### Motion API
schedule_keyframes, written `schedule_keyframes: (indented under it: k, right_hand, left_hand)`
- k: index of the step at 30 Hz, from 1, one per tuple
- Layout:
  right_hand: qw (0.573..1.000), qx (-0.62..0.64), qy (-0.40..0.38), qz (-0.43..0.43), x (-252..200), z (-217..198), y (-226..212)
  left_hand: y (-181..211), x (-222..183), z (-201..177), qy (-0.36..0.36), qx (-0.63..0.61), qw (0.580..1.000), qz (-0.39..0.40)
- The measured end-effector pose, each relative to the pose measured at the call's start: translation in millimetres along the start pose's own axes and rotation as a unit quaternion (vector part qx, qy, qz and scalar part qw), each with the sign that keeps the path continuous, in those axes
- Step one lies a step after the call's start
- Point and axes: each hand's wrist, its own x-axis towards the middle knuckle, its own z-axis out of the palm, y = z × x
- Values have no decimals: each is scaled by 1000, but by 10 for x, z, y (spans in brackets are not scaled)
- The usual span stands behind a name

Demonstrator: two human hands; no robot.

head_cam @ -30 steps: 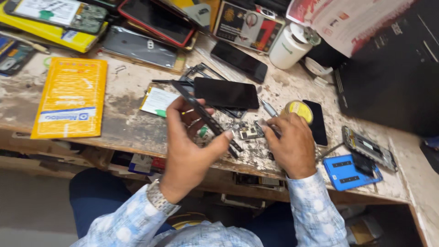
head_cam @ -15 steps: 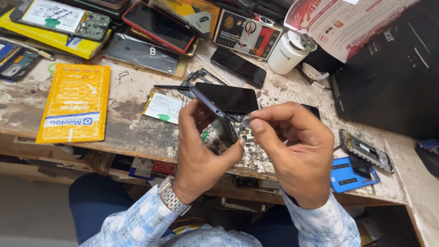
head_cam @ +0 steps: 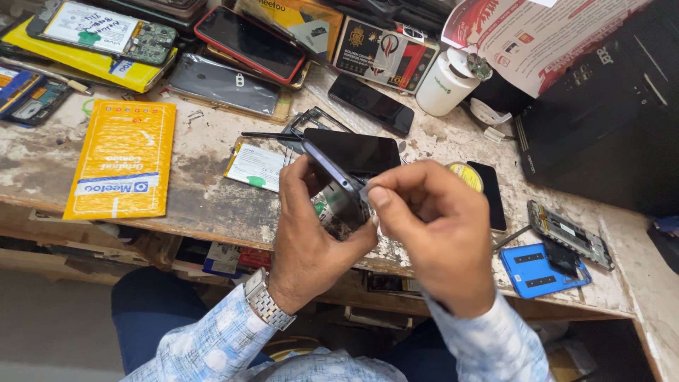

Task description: The person reassembles a smartphone by aligning and snapping the back cover onto the chassis, then pressing along the edges to secure it. They inspect the device by turning it over and checking the seams and screen. The person uses a screwdriver to adjust internal components before closing the phone.

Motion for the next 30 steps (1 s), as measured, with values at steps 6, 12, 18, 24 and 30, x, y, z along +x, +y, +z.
schedule_keyframes:
  k: [6, 12, 18, 24, 30]
  right_hand:
    - [992, -113, 15, -57, 16, 25, -78]
    - [909, -322, 57, -258, -83, 137, -153]
    - [998, -44, -6, 32, 138, -255, -237]
    - [994, -60, -84, 29, 322, -290, -300]
    - [984, -67, -152, 68, 524, -298, -368]
  left_hand:
    - [-20, -3, 1, -8, 7, 1000, -20]
    - [-31, 9, 6, -3, 22, 999, -29]
    - [-45, 23, -62, -23, 34, 999, 9]
    - [-6, 27, -20, -14, 68, 997, 33]
    - [17, 31, 24, 1, 68, 995, 68]
